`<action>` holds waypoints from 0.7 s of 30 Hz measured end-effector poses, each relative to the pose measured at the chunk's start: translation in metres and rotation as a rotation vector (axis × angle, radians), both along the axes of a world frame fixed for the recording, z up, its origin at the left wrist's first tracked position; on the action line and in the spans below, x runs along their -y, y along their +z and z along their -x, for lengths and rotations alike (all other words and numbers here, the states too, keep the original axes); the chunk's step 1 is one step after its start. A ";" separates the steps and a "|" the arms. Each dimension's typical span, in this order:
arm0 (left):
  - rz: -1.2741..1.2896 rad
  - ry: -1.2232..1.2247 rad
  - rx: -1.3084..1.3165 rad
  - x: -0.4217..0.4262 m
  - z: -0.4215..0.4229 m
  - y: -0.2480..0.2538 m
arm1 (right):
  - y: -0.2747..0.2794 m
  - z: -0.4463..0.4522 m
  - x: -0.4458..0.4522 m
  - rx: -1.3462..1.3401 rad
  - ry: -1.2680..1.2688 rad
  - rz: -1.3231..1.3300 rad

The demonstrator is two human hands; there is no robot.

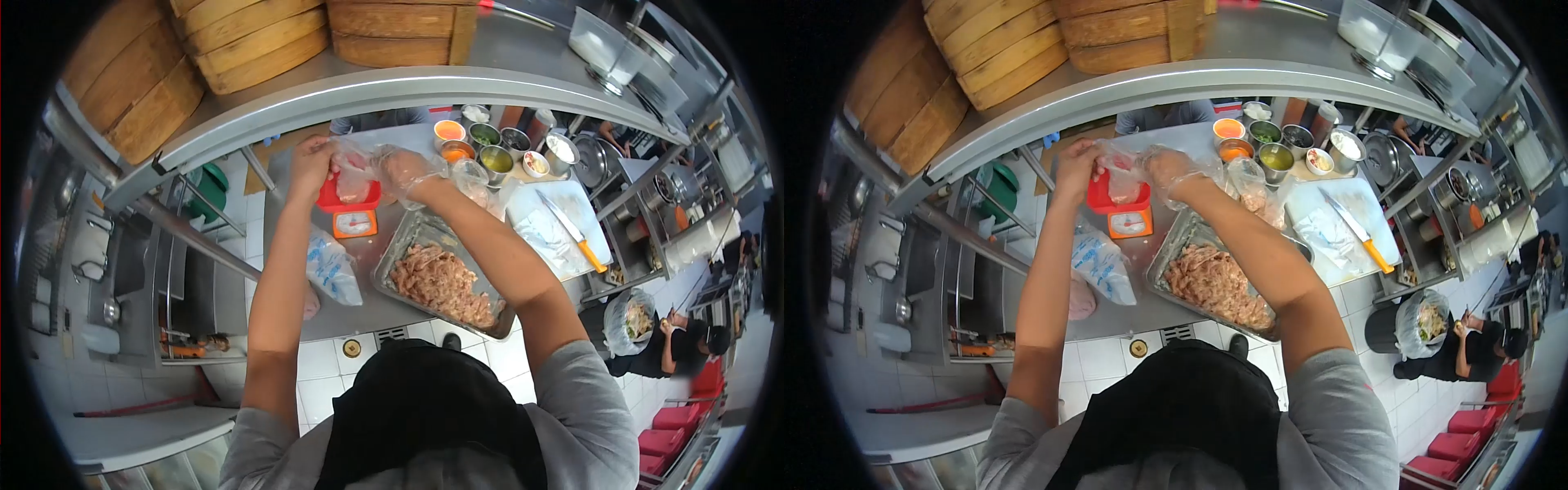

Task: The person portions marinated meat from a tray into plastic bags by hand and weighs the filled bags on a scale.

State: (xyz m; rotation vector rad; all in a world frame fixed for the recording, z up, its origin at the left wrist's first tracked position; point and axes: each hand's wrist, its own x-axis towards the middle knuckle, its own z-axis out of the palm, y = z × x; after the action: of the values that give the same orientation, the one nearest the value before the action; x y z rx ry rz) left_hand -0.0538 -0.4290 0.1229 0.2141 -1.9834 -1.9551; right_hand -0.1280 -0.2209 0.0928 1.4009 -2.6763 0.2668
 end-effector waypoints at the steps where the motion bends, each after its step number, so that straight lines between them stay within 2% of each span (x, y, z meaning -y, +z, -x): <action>1: 0.017 0.031 -0.031 0.001 -0.002 0.003 | 0.001 0.002 -0.001 -0.046 -0.042 0.050; 3: 0.045 0.093 -0.088 0.000 -0.007 0.013 | 0.007 0.010 -0.001 -0.142 -0.056 0.217; 5: -0.011 0.050 -0.124 0.000 -0.007 0.022 | 0.024 0.020 -0.005 -0.246 -0.011 0.458; 8: -0.018 -0.034 -0.140 -0.027 -0.011 0.055 | 0.075 -0.007 -0.047 -0.132 0.078 0.771; 12: 0.035 -0.218 -0.188 -0.078 -0.022 0.089 | 0.108 -0.021 -0.115 -0.032 -0.063 0.820; 13: 0.029 -0.262 -0.176 -0.100 -0.028 0.102 | 0.128 -0.033 -0.137 0.097 -0.160 0.678; 16: 0.013 -0.456 -0.132 -0.147 -0.015 0.103 | 0.130 -0.043 -0.196 -0.044 -0.181 0.696; 17: -0.001 -0.487 -0.099 -0.160 -0.005 0.097 | 0.124 -0.035 -0.215 -0.023 -0.144 0.640; 21: -0.020 -0.596 0.014 -0.209 0.033 0.050 | 0.105 -0.036 -0.270 0.006 -0.292 0.560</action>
State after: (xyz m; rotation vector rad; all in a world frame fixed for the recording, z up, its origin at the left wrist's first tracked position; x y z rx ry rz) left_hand -0.0872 -0.2197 0.1728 -0.4091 -2.2114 -2.3132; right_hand -0.0918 0.0492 0.1974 0.8343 -2.4748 0.8991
